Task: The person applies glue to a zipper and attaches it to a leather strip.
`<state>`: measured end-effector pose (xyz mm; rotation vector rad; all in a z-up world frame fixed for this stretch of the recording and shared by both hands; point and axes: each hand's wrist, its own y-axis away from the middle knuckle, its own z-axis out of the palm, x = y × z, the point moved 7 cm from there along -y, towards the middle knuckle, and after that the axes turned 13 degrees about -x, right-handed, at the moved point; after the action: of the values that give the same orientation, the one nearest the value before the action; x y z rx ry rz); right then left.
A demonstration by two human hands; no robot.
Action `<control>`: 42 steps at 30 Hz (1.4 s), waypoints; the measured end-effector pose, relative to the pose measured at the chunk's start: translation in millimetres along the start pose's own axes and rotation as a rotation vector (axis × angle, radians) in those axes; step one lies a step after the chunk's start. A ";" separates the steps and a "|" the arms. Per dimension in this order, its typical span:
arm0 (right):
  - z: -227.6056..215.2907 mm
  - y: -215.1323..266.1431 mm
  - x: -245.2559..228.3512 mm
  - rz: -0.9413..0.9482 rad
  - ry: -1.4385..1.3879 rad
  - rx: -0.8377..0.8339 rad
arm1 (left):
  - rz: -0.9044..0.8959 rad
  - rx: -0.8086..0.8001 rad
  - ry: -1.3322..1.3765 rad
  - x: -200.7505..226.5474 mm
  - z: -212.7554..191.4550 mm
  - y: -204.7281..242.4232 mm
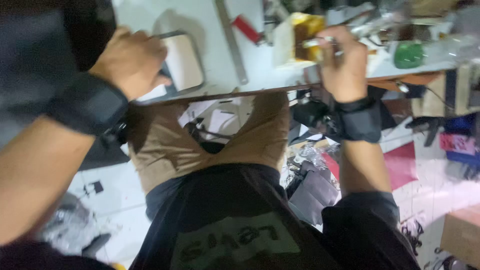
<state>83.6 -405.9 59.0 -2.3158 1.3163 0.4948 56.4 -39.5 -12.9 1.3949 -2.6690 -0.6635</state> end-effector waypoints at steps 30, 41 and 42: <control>48.9 -54.3 -71.8 0.187 -0.518 -0.364 | -0.026 0.013 0.111 4.3 17.9 3.2; 163.9 -122.1 -81.7 -0.172 -0.351 -0.305 | -0.014 0.144 0.134 3.6 11.6 6.6; 167.6 -124.9 -81.0 -0.149 -0.315 -0.320 | -0.010 0.147 0.135 3.5 11.4 7.6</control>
<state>136.9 -202.4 -18.3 -2.4319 0.9640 1.0358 45.7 -34.6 -20.7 1.4310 -2.6522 -0.3645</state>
